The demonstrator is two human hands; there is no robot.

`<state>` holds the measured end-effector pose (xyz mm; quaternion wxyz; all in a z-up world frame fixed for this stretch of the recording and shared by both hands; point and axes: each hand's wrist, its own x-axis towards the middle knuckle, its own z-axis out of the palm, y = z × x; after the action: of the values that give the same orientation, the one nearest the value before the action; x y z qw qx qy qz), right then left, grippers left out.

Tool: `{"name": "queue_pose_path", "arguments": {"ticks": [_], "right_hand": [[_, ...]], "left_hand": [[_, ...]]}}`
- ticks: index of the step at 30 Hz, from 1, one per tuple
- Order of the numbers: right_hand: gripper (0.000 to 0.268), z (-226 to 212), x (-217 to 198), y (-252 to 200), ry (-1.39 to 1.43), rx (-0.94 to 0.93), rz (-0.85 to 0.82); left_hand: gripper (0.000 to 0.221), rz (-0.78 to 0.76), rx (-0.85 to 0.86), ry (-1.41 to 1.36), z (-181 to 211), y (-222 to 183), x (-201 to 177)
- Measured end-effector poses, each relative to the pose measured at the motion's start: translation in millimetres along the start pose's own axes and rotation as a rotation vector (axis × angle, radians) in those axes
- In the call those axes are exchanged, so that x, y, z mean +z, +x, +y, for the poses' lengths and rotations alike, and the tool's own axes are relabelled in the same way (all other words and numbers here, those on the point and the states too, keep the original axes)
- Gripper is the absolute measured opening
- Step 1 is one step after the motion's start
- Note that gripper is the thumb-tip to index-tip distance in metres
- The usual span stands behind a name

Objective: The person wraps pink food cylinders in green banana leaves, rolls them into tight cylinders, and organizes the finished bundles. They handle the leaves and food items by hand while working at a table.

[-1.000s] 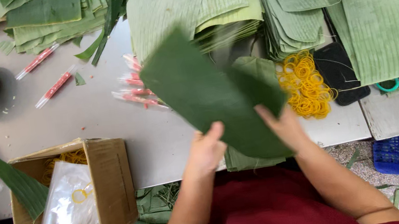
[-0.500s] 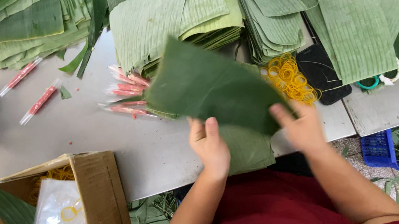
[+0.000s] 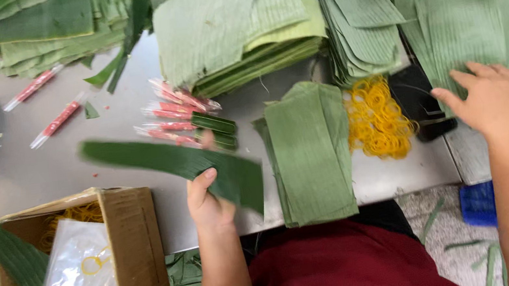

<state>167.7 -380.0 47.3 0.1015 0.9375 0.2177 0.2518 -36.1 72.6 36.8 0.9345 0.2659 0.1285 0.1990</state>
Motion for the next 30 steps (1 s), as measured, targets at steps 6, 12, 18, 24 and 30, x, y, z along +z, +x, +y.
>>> {"name": "queue_pose_path", "arguments": {"ticks": [6,12,18,24,30], "right_hand": [[0.019,-88,-35,78,0.667,-0.022,0.122],[0.049,-231,-48,170,0.688,-0.499,0.277],[0.032,-277,-65,208,0.704,-0.504,0.252],[0.026,-228,-71,152,1.134,-0.366,0.237],[0.033,-187,-88,85,1.293,-0.624,0.115]], "left_hand": [[0.032,0.186,-0.295,-0.128,-7,5,-10],[0.034,0.050,-0.332,-0.198,-16,11,-10],[0.037,0.104,-0.302,-0.180,-16,13,-28],[0.057,0.088,-0.282,-0.302,-11,31,-22],[0.058,-0.014,-0.275,-0.271,-19,44,-13]]}}
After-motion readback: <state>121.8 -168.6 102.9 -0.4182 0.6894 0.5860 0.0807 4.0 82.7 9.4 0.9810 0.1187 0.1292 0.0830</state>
